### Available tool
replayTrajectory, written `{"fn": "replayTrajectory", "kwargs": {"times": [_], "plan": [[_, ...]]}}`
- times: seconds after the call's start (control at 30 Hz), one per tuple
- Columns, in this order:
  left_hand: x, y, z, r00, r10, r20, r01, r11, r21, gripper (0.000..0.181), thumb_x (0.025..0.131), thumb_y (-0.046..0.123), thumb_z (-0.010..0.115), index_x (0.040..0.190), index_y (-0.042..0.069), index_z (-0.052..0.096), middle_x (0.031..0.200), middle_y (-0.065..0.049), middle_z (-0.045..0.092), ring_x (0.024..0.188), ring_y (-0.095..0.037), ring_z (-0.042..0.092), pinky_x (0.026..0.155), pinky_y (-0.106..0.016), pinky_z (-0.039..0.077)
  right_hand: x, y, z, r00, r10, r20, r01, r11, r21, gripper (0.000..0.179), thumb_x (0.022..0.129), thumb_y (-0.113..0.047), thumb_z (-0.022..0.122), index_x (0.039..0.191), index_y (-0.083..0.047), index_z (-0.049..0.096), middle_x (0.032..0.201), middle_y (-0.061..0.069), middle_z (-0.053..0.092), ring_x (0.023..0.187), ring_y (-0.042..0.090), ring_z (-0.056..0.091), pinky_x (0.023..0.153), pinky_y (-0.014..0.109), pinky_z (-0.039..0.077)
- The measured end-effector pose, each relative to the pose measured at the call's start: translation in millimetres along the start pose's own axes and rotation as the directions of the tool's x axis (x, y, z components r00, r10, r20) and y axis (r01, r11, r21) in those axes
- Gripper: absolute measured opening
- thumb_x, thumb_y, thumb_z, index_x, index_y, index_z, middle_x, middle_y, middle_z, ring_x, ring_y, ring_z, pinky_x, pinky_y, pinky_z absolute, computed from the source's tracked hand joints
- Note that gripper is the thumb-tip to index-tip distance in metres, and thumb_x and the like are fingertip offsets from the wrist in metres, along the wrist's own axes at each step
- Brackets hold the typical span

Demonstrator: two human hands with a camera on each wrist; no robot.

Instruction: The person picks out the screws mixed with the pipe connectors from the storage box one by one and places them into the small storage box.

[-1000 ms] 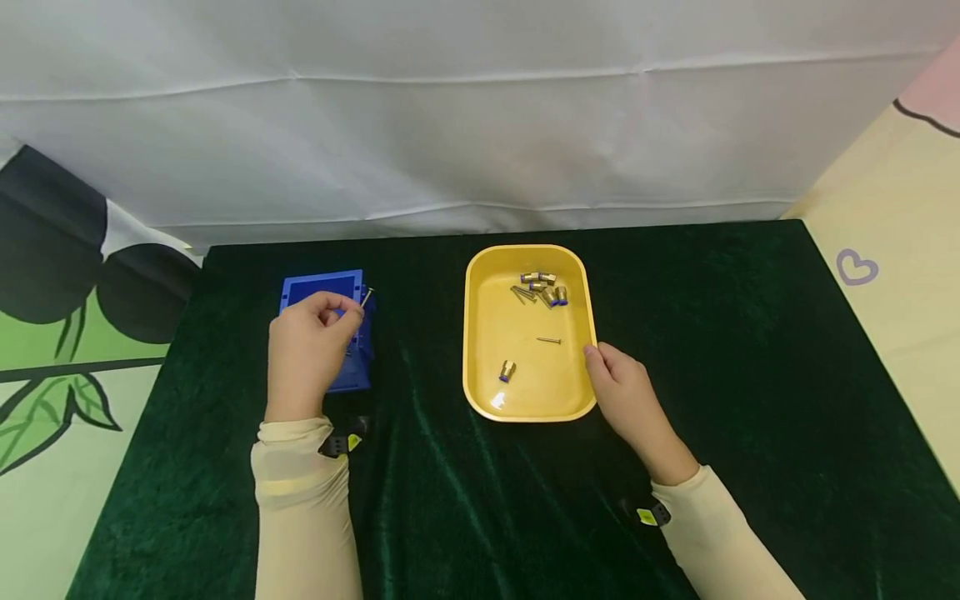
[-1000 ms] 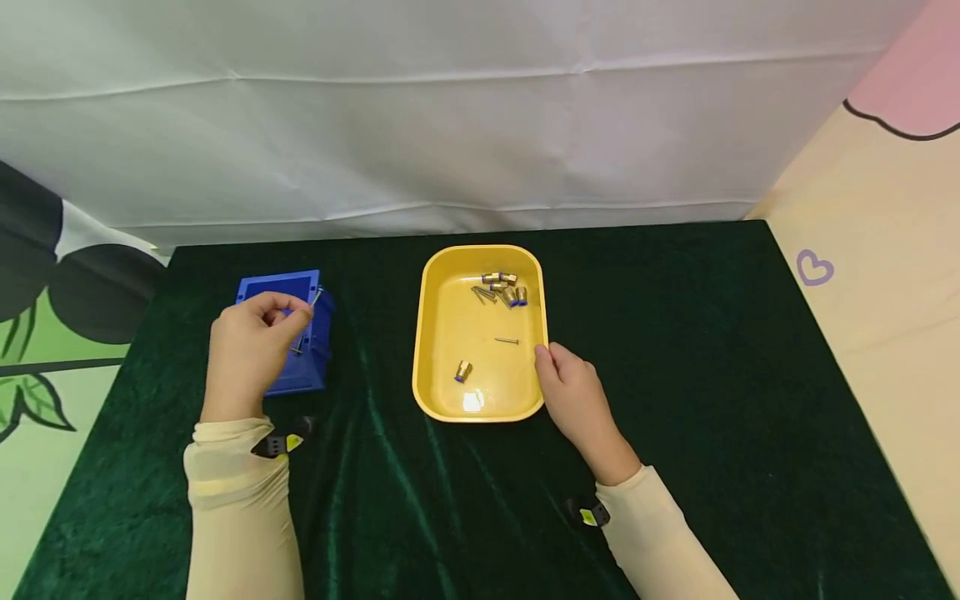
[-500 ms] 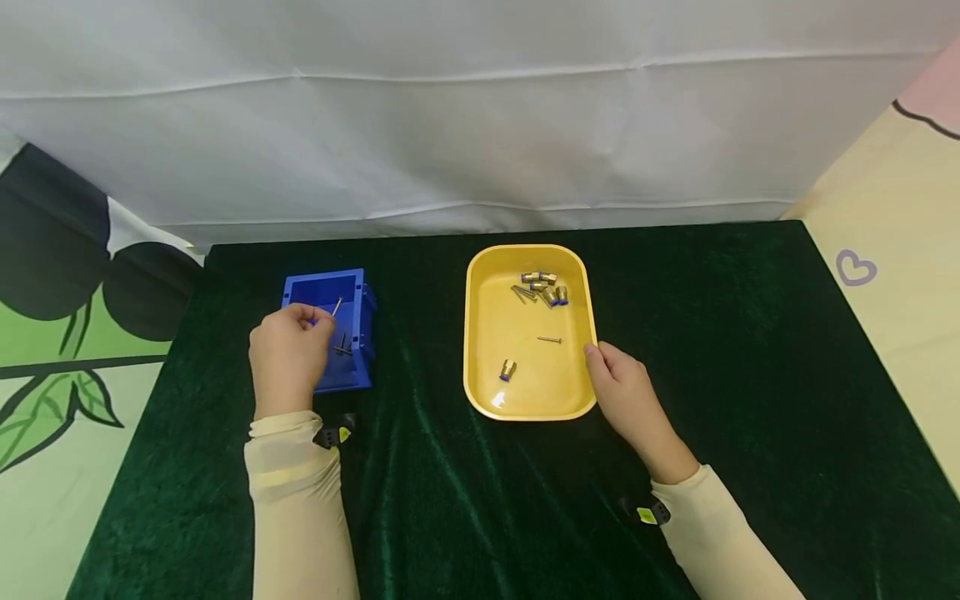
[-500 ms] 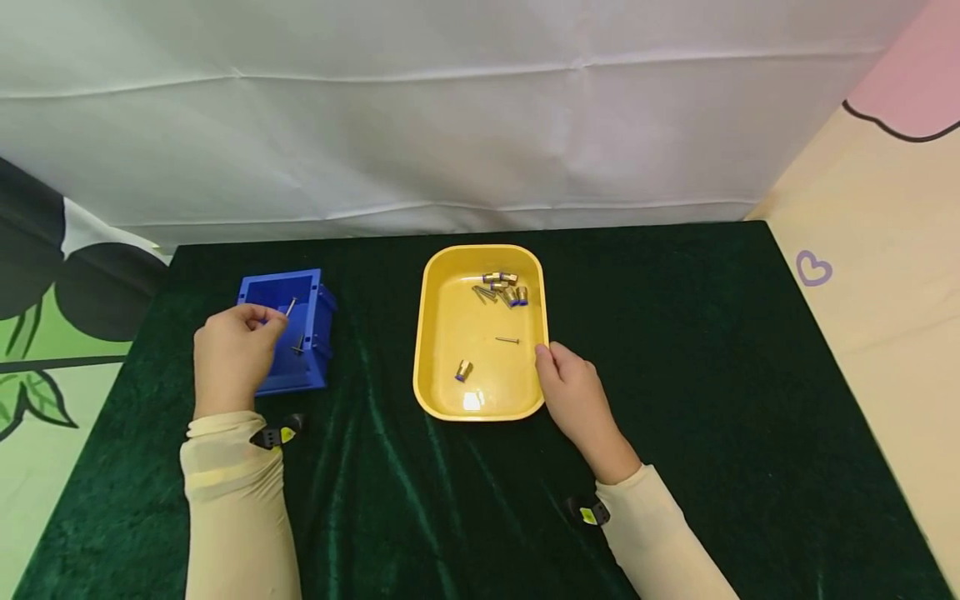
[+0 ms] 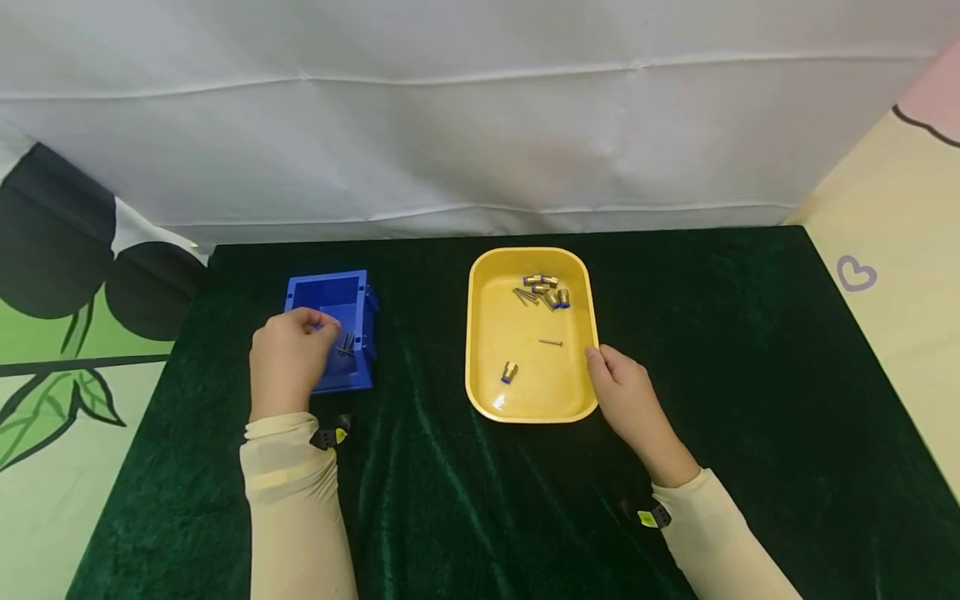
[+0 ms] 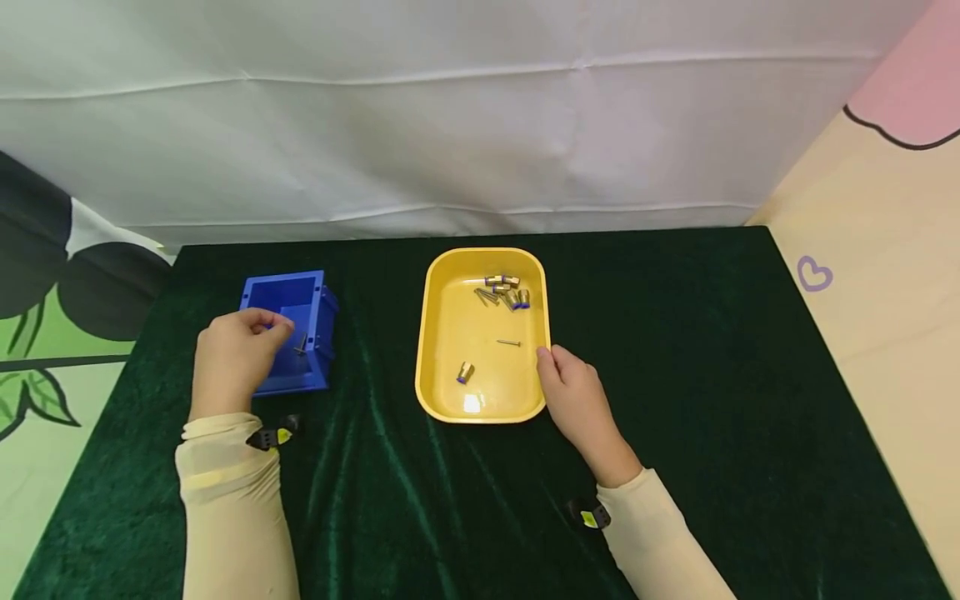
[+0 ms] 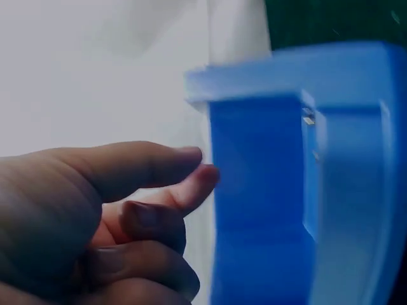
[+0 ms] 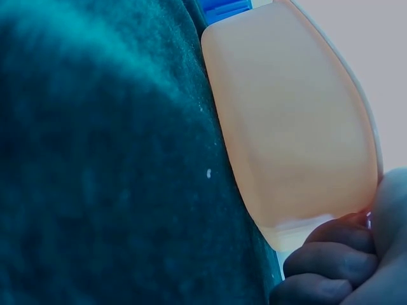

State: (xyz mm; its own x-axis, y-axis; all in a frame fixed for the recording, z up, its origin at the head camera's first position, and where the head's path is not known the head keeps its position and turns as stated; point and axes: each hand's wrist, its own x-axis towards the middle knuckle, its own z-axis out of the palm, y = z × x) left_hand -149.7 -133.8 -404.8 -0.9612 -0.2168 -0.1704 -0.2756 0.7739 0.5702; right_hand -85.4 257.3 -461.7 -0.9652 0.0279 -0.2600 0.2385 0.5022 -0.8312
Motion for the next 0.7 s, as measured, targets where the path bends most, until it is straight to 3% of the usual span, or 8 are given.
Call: {"fn": "replayTrajectory", "kwargs": {"times": [0.2,0.27,0.43,0.53,0.7], "plan": [[-16.5,30.3,0.8,0.99,0.144,-0.006,-0.144,0.988,-0.055,0.041,0.101,0.047,0.05,0.112,0.012,0.069,0.073,-0.007,0.052,0.062,-0.024,0.05,0.048,-0.031,0.038,0.7,0,0,1.0,0.006,0.0,-0.006,1.0,0.001,0.041,0.107,-0.041,0.039,0.106,-0.007,0.061,0.082,0.011,0.062,0.063,0.027,0.059,0.053,0.03,0.047],[-24.1,43.9,3.1,0.977,0.214,-0.018,-0.215,0.973,-0.079,0.038,0.101,0.046,0.052,0.108,0.014,0.07,0.071,-0.007,0.052,0.06,-0.023,0.049,0.047,-0.031,0.038,0.8,1,0,1.0,0.006,-0.001,-0.006,1.0,0.002,0.041,0.107,-0.041,0.039,0.105,-0.007,0.061,0.082,0.011,0.061,0.063,0.027,0.059,0.053,0.03,0.047],[-39.7,75.7,15.9,0.928,0.37,-0.029,-0.371,0.922,-0.114,0.025,0.099,0.037,0.059,0.101,0.017,0.072,0.068,-0.004,0.053,0.059,-0.021,0.049,0.049,-0.031,0.04,1.4,1,0,1.0,-0.003,0.0,0.003,1.0,0.006,0.04,0.107,-0.041,0.039,0.104,-0.007,0.061,0.081,0.011,0.062,0.062,0.027,0.059,0.053,0.03,0.047],[-45.2,90.6,24.9,0.908,0.418,-0.003,-0.417,0.903,-0.103,0.021,0.099,0.035,0.061,0.1,0.017,0.072,0.069,-0.002,0.053,0.061,-0.02,0.049,0.052,-0.032,0.04,1.8,1,-1,1.0,0.0,0.006,0.0,1.0,0.012,0.041,0.106,-0.041,0.039,0.105,-0.007,0.061,0.081,0.012,0.062,0.062,0.027,0.059,0.052,0.03,0.047],[-47.0,108.0,40.1,0.888,0.458,0.053,-0.451,0.887,-0.104,0.017,0.098,0.033,0.063,0.1,0.018,0.072,0.069,-0.001,0.052,0.06,-0.019,0.049,0.052,-0.032,0.04,1.6,1,-2,1.0,0.008,0.017,-0.008,1.0,0.017,0.044,0.106,-0.044,0.039,0.106,-0.006,0.061,0.082,0.012,0.062,0.061,0.027,0.059,0.051,0.03,0.047]]}}
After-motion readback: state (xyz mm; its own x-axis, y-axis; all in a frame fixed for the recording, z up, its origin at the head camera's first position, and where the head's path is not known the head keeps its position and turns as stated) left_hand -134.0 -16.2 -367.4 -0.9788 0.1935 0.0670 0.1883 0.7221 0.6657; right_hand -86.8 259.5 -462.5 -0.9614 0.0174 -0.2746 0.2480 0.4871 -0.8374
